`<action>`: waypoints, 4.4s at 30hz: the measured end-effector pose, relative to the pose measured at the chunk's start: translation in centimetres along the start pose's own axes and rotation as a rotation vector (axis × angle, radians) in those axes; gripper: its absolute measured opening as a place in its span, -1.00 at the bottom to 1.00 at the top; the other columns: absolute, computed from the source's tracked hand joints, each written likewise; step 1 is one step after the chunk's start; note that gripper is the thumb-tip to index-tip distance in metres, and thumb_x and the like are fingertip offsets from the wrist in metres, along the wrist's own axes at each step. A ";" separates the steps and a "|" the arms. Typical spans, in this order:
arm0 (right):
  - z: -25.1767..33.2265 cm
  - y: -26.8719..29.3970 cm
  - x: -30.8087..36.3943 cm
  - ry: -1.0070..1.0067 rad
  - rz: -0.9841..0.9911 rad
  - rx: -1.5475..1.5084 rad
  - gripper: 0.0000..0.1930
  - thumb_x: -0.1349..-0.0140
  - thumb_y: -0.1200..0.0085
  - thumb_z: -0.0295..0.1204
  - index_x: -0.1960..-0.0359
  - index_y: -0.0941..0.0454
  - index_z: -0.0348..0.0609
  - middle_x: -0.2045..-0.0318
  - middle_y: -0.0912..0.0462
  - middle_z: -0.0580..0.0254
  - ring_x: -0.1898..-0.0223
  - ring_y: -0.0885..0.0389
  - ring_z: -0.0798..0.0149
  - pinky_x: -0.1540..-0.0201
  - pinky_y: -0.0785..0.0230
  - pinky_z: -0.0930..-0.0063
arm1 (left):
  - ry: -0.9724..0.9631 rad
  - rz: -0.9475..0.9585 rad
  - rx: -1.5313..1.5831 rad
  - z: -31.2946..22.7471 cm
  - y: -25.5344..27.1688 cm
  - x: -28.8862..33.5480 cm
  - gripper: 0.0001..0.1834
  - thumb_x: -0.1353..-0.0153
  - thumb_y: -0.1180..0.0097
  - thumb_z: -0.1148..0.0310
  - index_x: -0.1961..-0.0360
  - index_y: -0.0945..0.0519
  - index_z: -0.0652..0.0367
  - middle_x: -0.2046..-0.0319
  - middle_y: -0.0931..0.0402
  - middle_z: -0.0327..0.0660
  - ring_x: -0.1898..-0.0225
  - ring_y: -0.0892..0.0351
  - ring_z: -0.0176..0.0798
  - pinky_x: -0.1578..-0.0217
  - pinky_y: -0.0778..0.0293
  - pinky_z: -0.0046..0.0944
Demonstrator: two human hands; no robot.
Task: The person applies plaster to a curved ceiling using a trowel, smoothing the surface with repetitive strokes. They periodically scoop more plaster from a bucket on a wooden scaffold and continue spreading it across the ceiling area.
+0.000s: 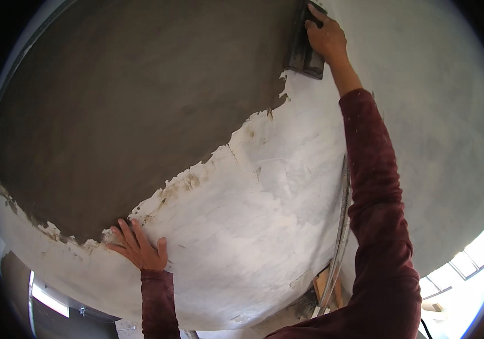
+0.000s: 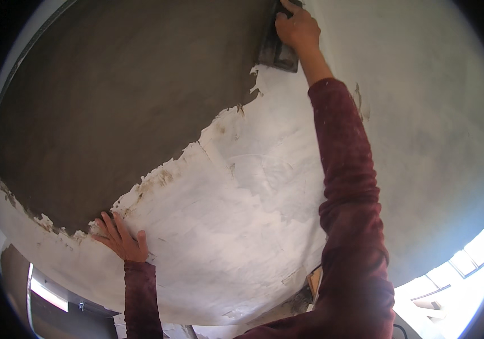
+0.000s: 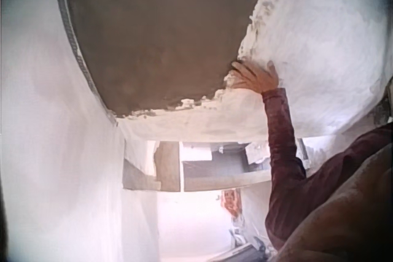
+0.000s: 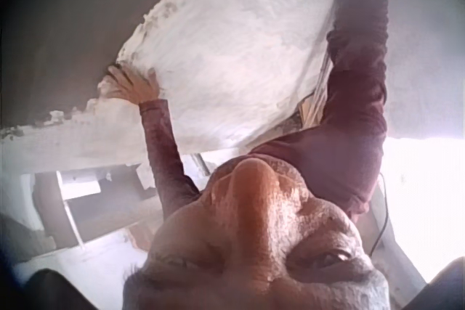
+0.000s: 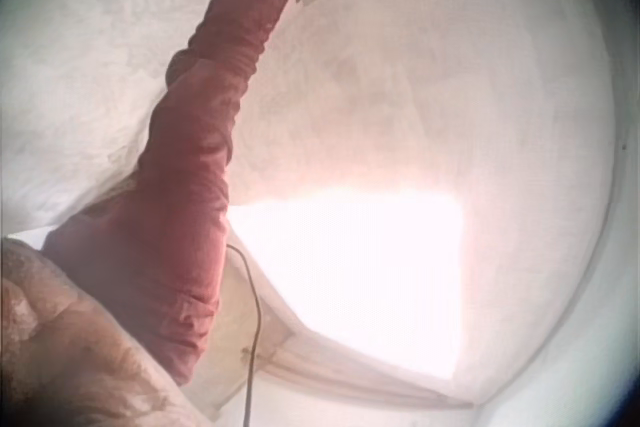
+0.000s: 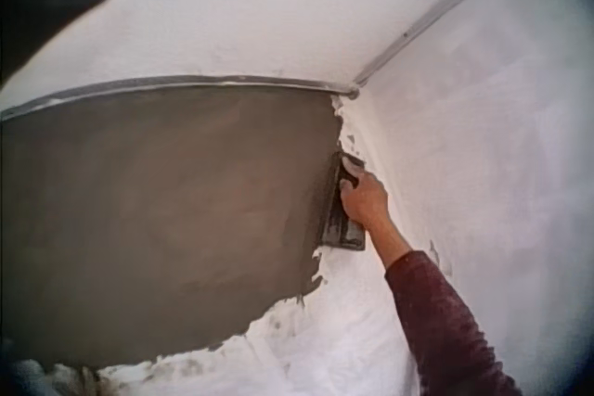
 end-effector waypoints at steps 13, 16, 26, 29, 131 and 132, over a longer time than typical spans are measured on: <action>11.0 -0.8 7.4 0.168 0.016 -0.225 -0.50 -0.23 -0.06 -0.36 -0.26 -0.50 0.23 0.11 -0.68 -0.09 0.08 -0.65 -0.15 -0.01 -0.51 0.16 | 0.018 -0.002 -0.001 -0.1 -0.1 0.1 -0.17 -0.37 0.33 -0.27 -0.39 -0.26 0.21 -0.45 -0.06 0.07 -0.51 0.15 0.25 -0.34 0.50 0.53; 13.7 -3.1 17.0 0.524 0.123 -0.200 -0.46 -0.18 -0.12 -0.36 -0.25 -0.50 0.27 0.24 -0.66 -0.17 0.25 -0.67 -0.16 0.09 -0.55 0.07 | 0.026 0.005 -0.060 1.4 0.6 1.6 -0.12 -0.36 0.35 -0.29 -0.42 -0.20 0.24 -0.47 0.00 0.10 -0.52 0.18 0.24 -0.35 0.53 0.50; 13.1 -1.7 6.7 0.279 0.097 -0.183 -0.50 -0.24 -0.06 -0.33 -0.27 -0.49 0.21 -0.06 -0.63 0.00 -0.04 -0.61 -0.12 -0.13 -0.46 0.18 | 0.039 0.047 -0.025 0.5 -0.3 0.9 -0.12 -0.35 0.35 -0.30 -0.41 -0.20 0.23 -0.46 -0.01 0.11 -0.51 0.20 0.25 -0.35 0.52 0.52; 14.7 -2.6 14.6 0.514 0.277 -0.170 -0.46 -0.21 -0.10 -0.42 -0.28 -0.48 0.23 -0.07 -0.62 -0.01 -0.05 -0.61 -0.10 -0.17 -0.44 0.23 | 0.036 0.074 -0.072 2.0 0.9 1.7 -0.12 -0.35 0.34 -0.30 -0.41 -0.20 0.24 -0.46 -0.01 0.11 -0.51 0.20 0.26 -0.35 0.53 0.52; -13.0 -0.6 86.7 0.144 2.402 -0.022 -0.61 -0.37 0.06 -0.20 -0.16 -0.49 -0.04 0.00 -0.61 0.16 0.07 -0.57 0.13 -0.09 -0.38 0.18 | 0.294 -0.071 -0.096 10.9 11.9 -22.3 -0.53 -0.36 -0.02 0.27 -0.29 -0.42 -0.29 0.07 -0.47 0.07 0.16 -0.58 0.24 0.19 -0.54 0.11; -12.6 -0.5 86.9 0.168 2.421 -0.035 -0.60 -0.37 0.06 -0.20 -0.18 -0.49 -0.03 -0.01 -0.61 0.17 0.06 -0.57 0.14 -0.11 -0.37 0.19 | 0.368 -0.078 -0.126 12.8 12.6 -23.1 -0.53 -0.36 -0.02 0.28 -0.29 -0.42 -0.28 0.07 -0.48 0.07 0.17 -0.59 0.24 0.19 -0.54 0.11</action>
Point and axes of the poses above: each hand's wrist, its own x-axis away from the middle knuckle, its own y-axis out of the back of the hand, z = x × y, the point moved 5 cm from there along -x, towards the middle knuckle
